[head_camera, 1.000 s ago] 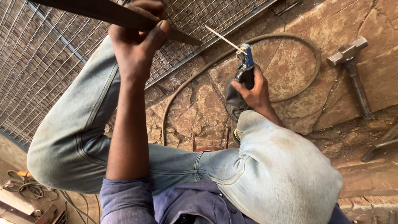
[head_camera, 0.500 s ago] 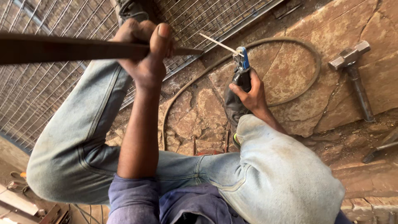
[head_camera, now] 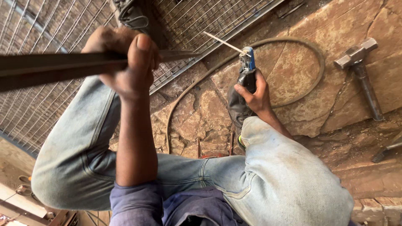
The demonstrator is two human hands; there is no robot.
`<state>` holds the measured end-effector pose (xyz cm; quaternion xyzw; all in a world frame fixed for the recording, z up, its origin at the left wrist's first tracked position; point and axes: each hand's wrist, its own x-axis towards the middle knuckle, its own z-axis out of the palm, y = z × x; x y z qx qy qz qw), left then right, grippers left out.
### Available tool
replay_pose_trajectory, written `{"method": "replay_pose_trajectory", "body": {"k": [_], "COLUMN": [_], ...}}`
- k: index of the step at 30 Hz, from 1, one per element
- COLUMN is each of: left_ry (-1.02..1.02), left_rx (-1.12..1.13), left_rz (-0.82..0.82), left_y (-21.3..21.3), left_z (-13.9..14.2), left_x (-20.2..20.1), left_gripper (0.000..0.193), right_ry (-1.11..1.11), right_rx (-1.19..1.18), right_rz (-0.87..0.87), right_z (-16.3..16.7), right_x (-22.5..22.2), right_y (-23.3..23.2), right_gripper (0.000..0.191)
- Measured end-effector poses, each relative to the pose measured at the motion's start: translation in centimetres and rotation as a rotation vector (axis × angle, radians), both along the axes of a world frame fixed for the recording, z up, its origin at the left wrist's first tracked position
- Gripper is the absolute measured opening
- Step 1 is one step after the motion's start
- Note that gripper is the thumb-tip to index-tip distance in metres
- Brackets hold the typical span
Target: The person welds a wire mesh onto a metal frame using a welding tool. They hold metal bars and the mesh in place by hand while applying sparks at various attachment points.
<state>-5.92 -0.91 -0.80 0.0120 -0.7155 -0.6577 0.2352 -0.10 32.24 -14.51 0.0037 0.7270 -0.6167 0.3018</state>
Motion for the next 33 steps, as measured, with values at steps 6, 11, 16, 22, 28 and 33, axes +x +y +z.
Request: {"method": "replay_pose_trajectory", "body": {"k": [6,11,16,22,28,33], "left_ry": [-0.005,-0.096,-0.049,-0.063,-0.025,-0.014], "left_rx": [0.078,0.099,0.12,0.078,-0.086,-0.119], "left_rz": [-0.023,-0.006,-0.003,0.02,0.033,0.047], "left_y": [0.4,1.1,1.3,1.3,1.1,1.0], "left_z": [-0.2,0.1,-0.2,-0.9,-1.0,-0.8], "left_x": [-1.4,-1.1,-1.2,-1.2,-1.4,-1.5], "left_gripper": [0.035,0.034,0.037,0.036,0.034,0.038], "right_ry": [0.041,0.065,0.043,0.02,0.013,0.076], "right_rx": [0.034,0.067,0.111,0.13,0.123,0.133], "right_rz": [0.03,0.034,0.051,0.084,0.107,0.179], "right_z": [0.2,0.8,1.3,1.1,0.5,0.1], "right_x": [0.3,0.0,-0.3,-0.6,-0.8,-1.0], "right_y": [0.2,0.0,-0.5,-0.8,-0.9,-0.9], "right_gripper": [0.041,0.043,0.043,0.04,0.041,0.041]}}
